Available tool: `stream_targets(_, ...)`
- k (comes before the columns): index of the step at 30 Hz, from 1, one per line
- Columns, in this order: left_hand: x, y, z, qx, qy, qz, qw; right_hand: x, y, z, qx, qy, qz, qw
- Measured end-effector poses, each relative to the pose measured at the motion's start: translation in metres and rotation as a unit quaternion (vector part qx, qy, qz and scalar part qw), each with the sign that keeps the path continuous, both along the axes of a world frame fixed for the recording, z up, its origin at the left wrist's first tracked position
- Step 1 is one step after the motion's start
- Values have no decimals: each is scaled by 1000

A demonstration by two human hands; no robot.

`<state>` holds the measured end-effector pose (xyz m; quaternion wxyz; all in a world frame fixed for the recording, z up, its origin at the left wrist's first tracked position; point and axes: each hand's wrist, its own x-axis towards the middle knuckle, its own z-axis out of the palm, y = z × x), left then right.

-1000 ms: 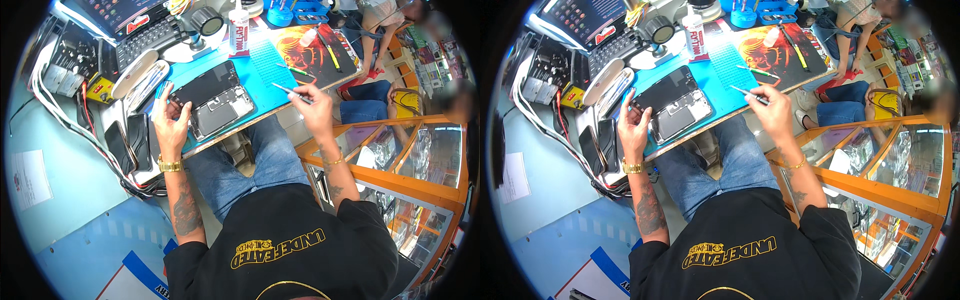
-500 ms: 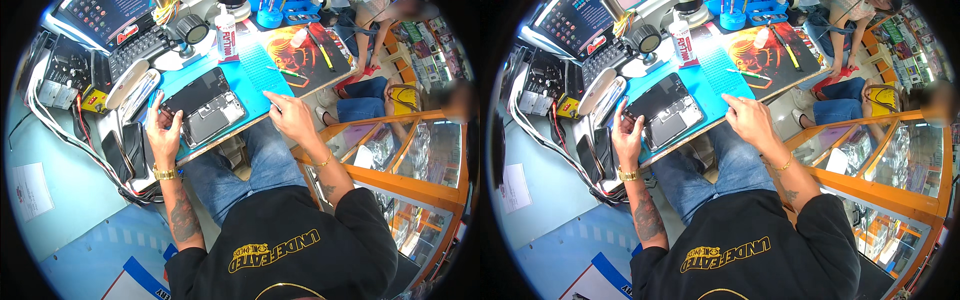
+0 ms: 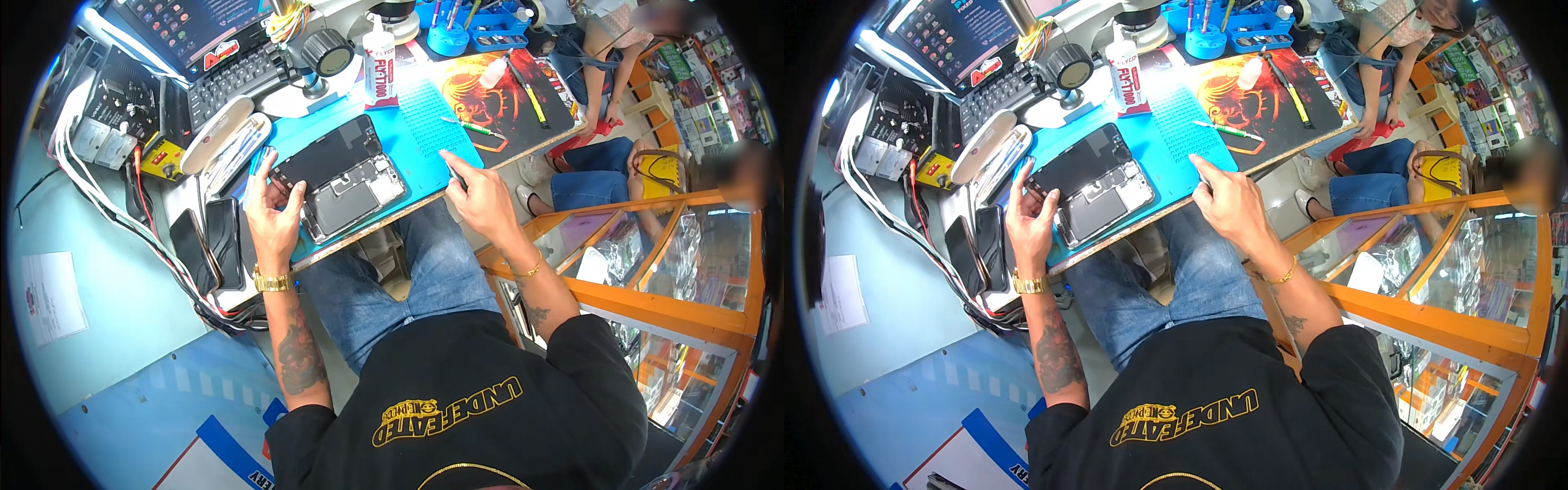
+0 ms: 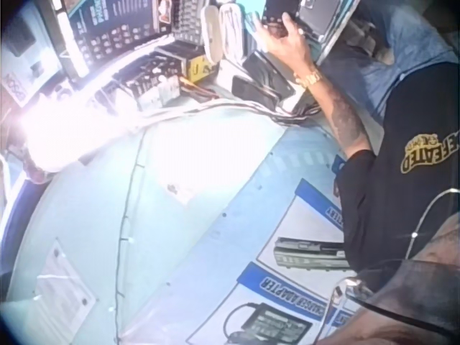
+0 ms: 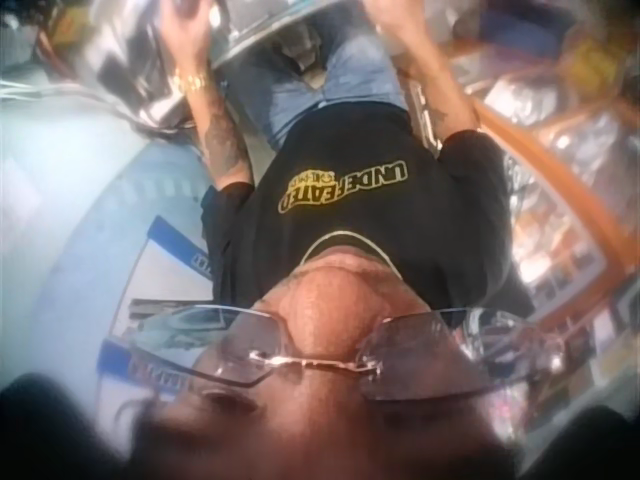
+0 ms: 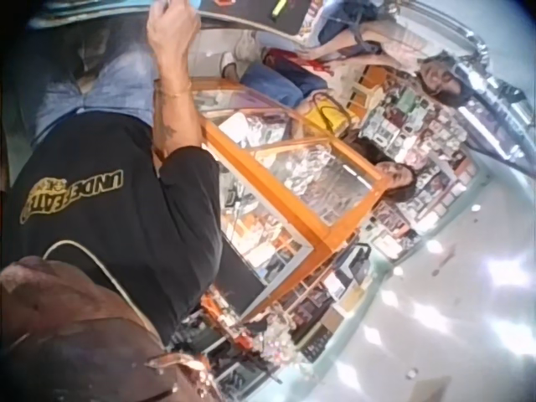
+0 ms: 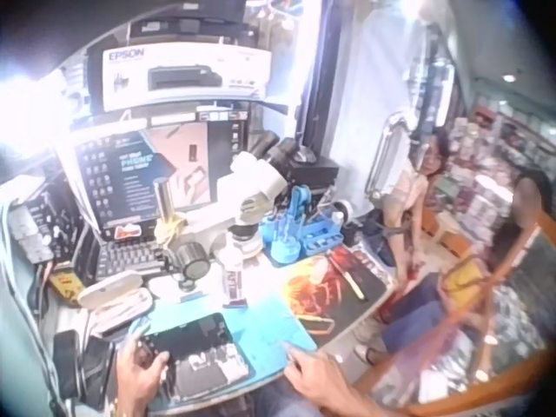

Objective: The person uses a small screwdriver to remove screws from the bottom of a mobile phone and then opens the screen by hand to expose the internal components.

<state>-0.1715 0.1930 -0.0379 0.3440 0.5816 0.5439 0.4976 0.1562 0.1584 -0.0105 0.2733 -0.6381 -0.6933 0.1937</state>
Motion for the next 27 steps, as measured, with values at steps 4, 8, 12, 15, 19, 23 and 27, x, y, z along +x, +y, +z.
stream_targets(4,-2,1,-4,-1,-1,-3,1000,-1,4,-4,-13,-5,9,1000)
stream_targets(8,1,3,-5,4,-19,-5,1000,0,4,-6,0,-61,19,998)
stream_targets(12,0,4,-6,12,-9,1,1000,-3,5,7,-39,-146,37,988)
stream_targets(15,-2,4,-7,0,1,-7,1000,3,-1,3,-15,-151,48,987)
stream_targets(19,0,1,-2,-5,-8,-7,1000,15,-20,20,3,-59,27,998)
stream_targets(23,-6,3,-8,-23,31,-7,999,11,-13,63,-27,71,9,997)
stream_targets(27,-1,2,-5,-13,5,2,1000,-16,16,88,44,59,141,987)
